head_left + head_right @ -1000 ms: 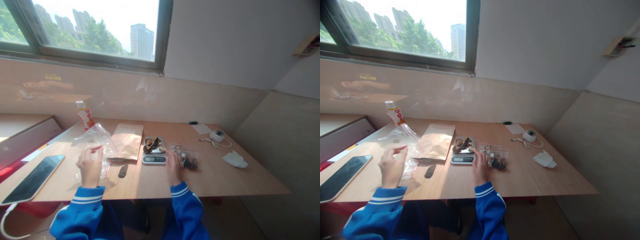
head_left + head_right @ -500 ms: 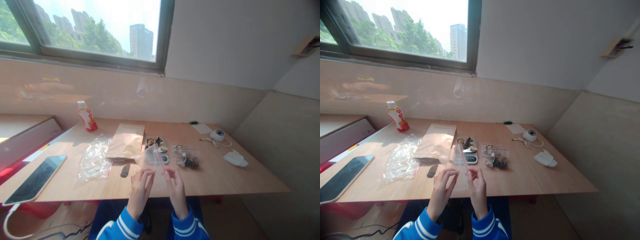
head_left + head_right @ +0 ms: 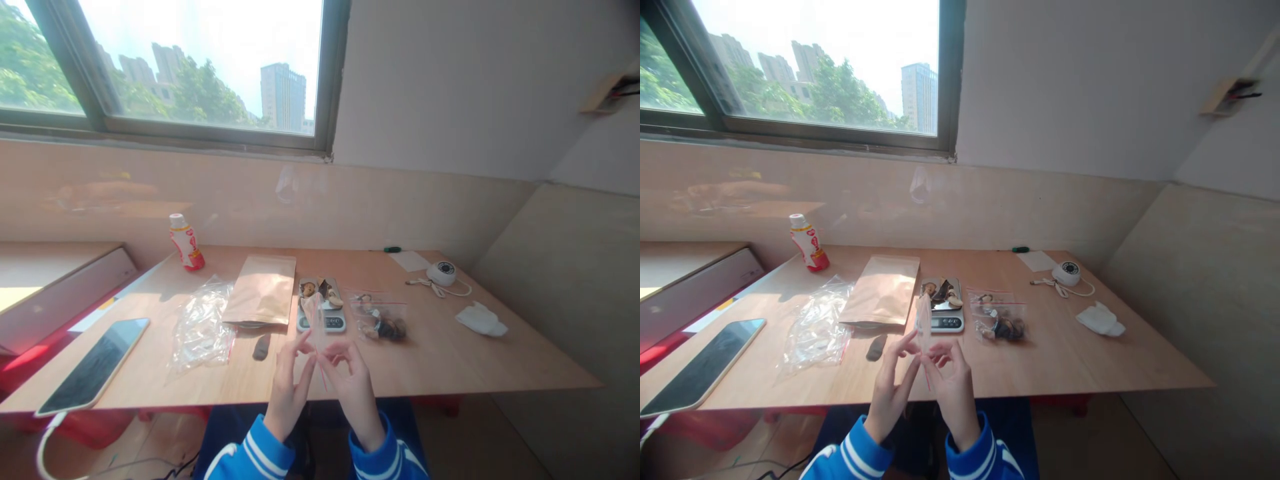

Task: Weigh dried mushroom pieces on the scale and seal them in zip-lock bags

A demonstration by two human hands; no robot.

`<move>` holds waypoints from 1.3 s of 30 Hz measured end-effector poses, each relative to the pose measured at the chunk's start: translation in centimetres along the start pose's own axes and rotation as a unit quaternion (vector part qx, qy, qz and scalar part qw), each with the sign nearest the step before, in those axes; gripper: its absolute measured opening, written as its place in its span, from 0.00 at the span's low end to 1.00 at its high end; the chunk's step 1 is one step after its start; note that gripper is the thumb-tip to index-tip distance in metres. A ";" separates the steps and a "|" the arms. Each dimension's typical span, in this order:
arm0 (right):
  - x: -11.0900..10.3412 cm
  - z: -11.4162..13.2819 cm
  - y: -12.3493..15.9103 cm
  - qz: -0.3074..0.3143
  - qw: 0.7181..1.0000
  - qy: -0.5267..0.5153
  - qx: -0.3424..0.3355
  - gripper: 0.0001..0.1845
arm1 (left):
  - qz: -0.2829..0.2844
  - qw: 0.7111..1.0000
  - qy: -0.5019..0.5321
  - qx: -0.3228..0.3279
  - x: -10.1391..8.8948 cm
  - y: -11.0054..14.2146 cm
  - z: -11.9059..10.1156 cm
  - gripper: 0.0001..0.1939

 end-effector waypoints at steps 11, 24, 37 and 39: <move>-2.9 -2.2 -1.2 -0.108 0.994 -0.004 0.027 0.13 | -0.104 0.994 -0.021 0.021 -1.9 -0.9 0.2 0.08; -1.7 -5.1 -8.6 -0.034 0.961 0.247 -0.119 0.14 | -0.246 0.953 -0.142 0.103 -1.4 -3.9 4.3 0.05; 1.0 -8.5 -11.7 -0.007 0.915 0.386 -0.120 0.18 | -0.293 0.956 -0.009 0.000 -1.3 -2.8 8.5 0.10; 0.9 -8.7 -11.7 -0.012 0.914 0.393 -0.102 0.16 | -0.288 0.958 0.004 0.000 -1.2 -2.9 8.3 0.09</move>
Point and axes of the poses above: each hand's wrist, its own y-axis away from the middle knuckle, its own x-axis out of the palm, z = x × y, the point moved 7 cm from there along -y, towards the middle knuckle, and after that the axes turned 11 degrees about y, right-handed, at the moved point
